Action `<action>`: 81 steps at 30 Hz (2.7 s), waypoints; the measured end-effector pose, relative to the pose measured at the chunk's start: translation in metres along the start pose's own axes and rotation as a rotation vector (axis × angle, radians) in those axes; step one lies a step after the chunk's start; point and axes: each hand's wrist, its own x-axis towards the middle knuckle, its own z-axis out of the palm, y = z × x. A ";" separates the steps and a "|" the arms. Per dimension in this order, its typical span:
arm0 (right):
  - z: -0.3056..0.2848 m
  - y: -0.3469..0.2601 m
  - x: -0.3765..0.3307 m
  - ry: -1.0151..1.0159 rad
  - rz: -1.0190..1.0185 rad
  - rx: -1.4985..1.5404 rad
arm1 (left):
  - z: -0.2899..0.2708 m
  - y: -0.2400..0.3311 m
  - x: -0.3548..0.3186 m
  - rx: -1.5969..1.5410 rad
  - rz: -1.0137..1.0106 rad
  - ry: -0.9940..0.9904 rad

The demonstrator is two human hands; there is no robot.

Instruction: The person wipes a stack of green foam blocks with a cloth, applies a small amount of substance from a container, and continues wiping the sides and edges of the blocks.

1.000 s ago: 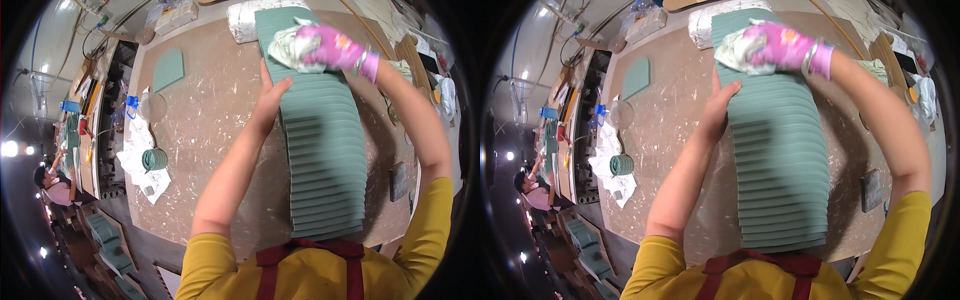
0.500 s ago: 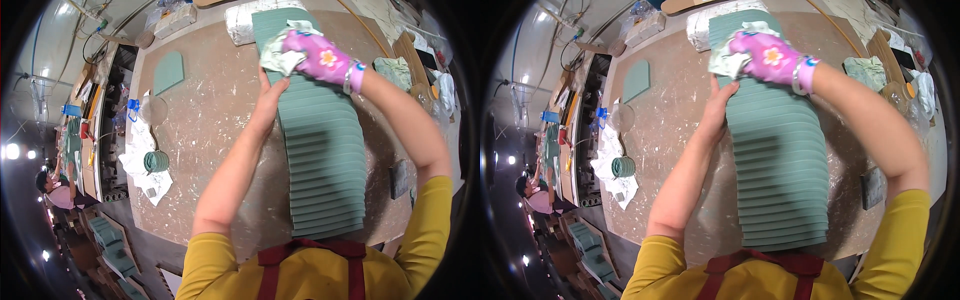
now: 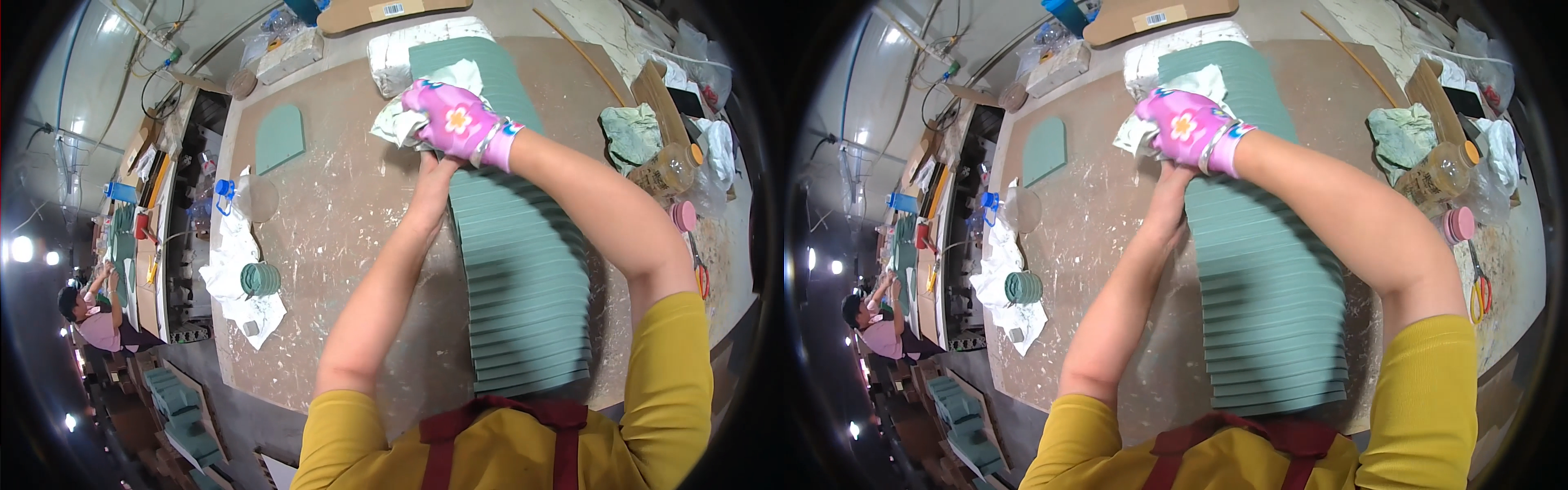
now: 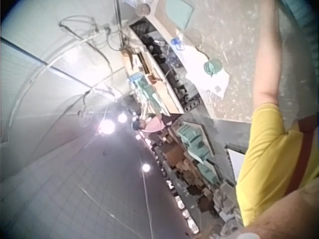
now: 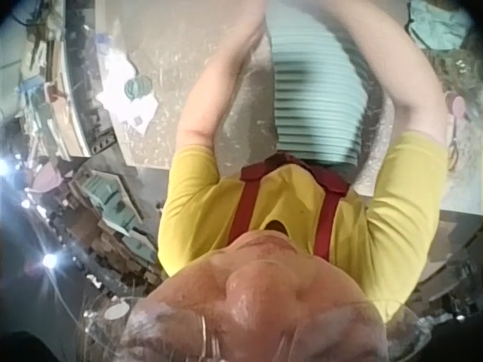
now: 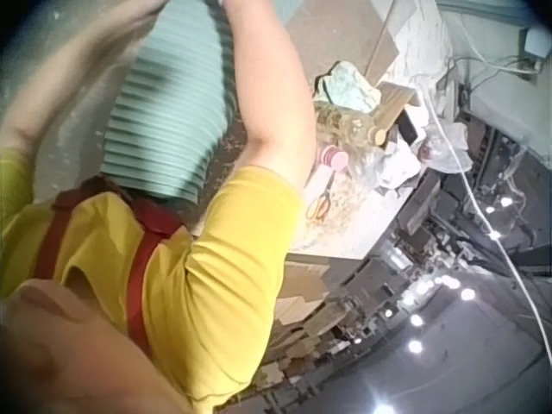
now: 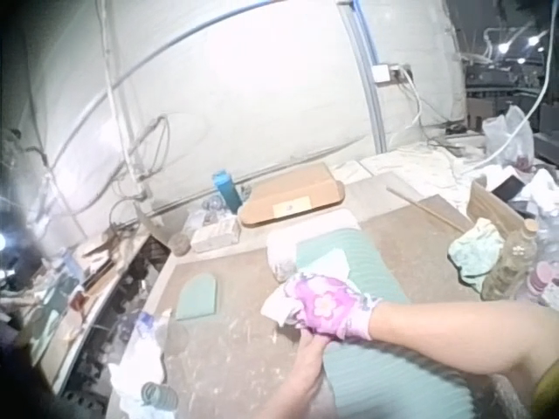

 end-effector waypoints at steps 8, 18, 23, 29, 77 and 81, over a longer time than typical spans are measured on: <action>-0.072 0.113 -0.095 0.532 0.422 0.743 | -0.009 0.014 -0.005 -0.114 0.033 -0.014; -0.077 0.110 -0.087 0.470 0.139 0.091 | 0.005 0.030 0.023 0.071 0.062 0.112; -0.001 0.081 -0.010 0.304 -0.256 -0.160 | 0.013 0.035 0.021 0.056 -0.016 0.108; -0.002 0.019 0.049 -0.121 -0.156 -0.208 | 0.012 0.040 0.016 0.033 -0.082 0.175; 0.017 0.125 -0.285 0.456 0.328 -0.150 | -0.290 0.051 -0.354 1.413 -0.307 1.197; 0.015 0.111 -0.279 0.484 0.385 -0.067 | -0.276 0.065 -0.361 1.466 -0.172 1.383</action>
